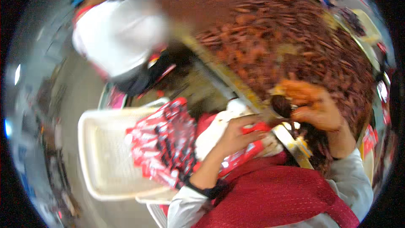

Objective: Manually filling bags with snack food items using a small metal cup and stacking filled bags into a basket.

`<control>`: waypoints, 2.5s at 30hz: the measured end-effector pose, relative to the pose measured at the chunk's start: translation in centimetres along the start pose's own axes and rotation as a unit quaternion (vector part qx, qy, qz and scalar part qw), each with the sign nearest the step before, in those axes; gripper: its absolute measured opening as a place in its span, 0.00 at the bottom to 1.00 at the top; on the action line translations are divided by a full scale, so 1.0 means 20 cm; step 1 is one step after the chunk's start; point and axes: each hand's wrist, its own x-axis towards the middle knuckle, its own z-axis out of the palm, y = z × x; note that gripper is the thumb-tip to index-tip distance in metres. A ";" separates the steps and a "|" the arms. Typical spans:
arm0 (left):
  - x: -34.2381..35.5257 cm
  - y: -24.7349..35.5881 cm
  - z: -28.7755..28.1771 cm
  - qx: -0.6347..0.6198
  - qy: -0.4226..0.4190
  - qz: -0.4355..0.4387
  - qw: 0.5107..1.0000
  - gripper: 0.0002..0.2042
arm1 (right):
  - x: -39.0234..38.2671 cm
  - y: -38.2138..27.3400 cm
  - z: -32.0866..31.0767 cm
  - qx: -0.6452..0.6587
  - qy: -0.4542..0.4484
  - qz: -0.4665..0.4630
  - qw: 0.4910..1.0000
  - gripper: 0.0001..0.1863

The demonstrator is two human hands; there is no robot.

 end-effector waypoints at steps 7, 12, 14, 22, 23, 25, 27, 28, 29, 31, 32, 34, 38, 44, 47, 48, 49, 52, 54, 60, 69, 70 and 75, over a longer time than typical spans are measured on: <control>-0.19 0.21 -0.03 0.059 0.060 0.096 0.992 0.26 | 0.01 -0.18 0.29 -0.356 -0.260 -0.054 0.896 0.18; -0.52 0.34 -0.21 0.258 0.129 0.117 0.950 0.17 | 0.05 -0.17 0.49 -0.317 -0.307 -0.129 0.888 0.14; -0.68 0.37 -0.31 0.373 0.196 0.170 0.891 0.09 | 0.00 -0.11 0.43 -0.172 -0.217 -0.052 0.960 0.17; -1.36 0.01 -0.33 0.379 0.384 -0.120 0.833 0.14 | -0.02 0.05 0.26 0.052 0.001 0.054 0.997 0.16; -1.31 -0.04 -0.28 0.376 0.360 -0.109 0.847 0.16 | -0.01 0.06 0.26 0.066 0.011 0.063 0.996 0.15; -1.10 -0.13 -0.18 0.379 0.296 -0.049 0.875 0.19 | -0.01 0.08 0.25 0.085 0.061 0.070 0.992 0.16; -0.72 -0.12 -0.04 0.402 0.254 -0.054 0.878 0.17 | 0.00 0.09 0.22 0.084 0.133 0.081 0.984 0.17; -0.62 -0.15 -0.02 0.391 0.223 -0.076 0.890 0.15 | -0.02 0.09 0.18 0.072 0.118 0.073 0.988 0.17; -0.53 -0.16 0.00 0.384 0.194 -0.100 0.897 0.14 | -0.02 0.08 0.14 0.063 0.099 0.063 0.991 0.18; -0.49 -0.33 0.00 0.291 0.132 -0.166 0.933 0.11 | -0.06 0.10 0.09 0.060 0.114 0.027 0.991 0.20; -0.49 -0.42 0.00 0.236 0.128 -0.178 0.947 0.10 | -0.07 0.10 0.07 0.056 0.109 0.036 0.992 0.21; -0.45 -0.43 0.00 0.223 0.105 -0.182 0.952 0.08 | -0.12 0.12 0.00 0.047 0.110 0.062 0.991 0.21; -0.43 -0.30 0.07 0.341 0.039 -0.124 0.931 0.07 | -0.13 0.17 -0.05 0.041 0.133 0.093 0.986 0.25; -0.50 -0.33 0.06 0.159 -0.058 -0.095 0.981 0.07 | -0.12 0.30 0.01 0.127 0.047 0.198 0.971 0.28; -0.47 -0.21 0.00 -0.040 0.067 -0.190 0.979 0.07 | -0.11 0.25 0.10 0.254 0.041 0.255 0.932 0.27; -0.46 -0.16 -0.01 -0.065 0.103 -0.197 0.973 0.08 | -0.11 0.25 0.12 0.302 0.035 0.271 0.913 0.25; -0.44 -0.11 -0.01 -0.076 0.129 -0.196 0.969 0.10 | -0.13 0.31 0.11 0.338 0.020 0.290 0.895 0.25; -0.36 0.02 0.01 -0.063 0.172 -0.151 0.971 0.09 | -0.15 0.30 0.09 0.386 -0.031 0.364 0.847 0.26; -0.34 0.07 0.04 -0.031 0.171 -0.129 0.976 0.10 | -0.14 0.26 0.09 0.221 -0.125 0.345 0.904 0.28; -0.16 0.07 0.24 -0.047 0.054 -0.138 0.988 0.12 | -0.10 0.16 0.08 -0.320 -0.328 0.068 0.886 0.29; -0.15 0.04 0.16 -0.212 0.170 -0.171 0.947 0.17 | -0.25 0.83 -0.38 -0.402 -0.080 0.281 0.868 0.18; -0.16 0.03 0.17 -0.215 0.172 -0.175 0.945 0.18 | -0.31 1.03 -0.36 -0.458 -0.105 0.300 0.830 0.17; -0.18 -0.06 0.12 -0.212 0.170 -0.175 0.946 0.19 | -0.30 1.28 -0.22 -0.498 -0.057 0.316 0.806 0.18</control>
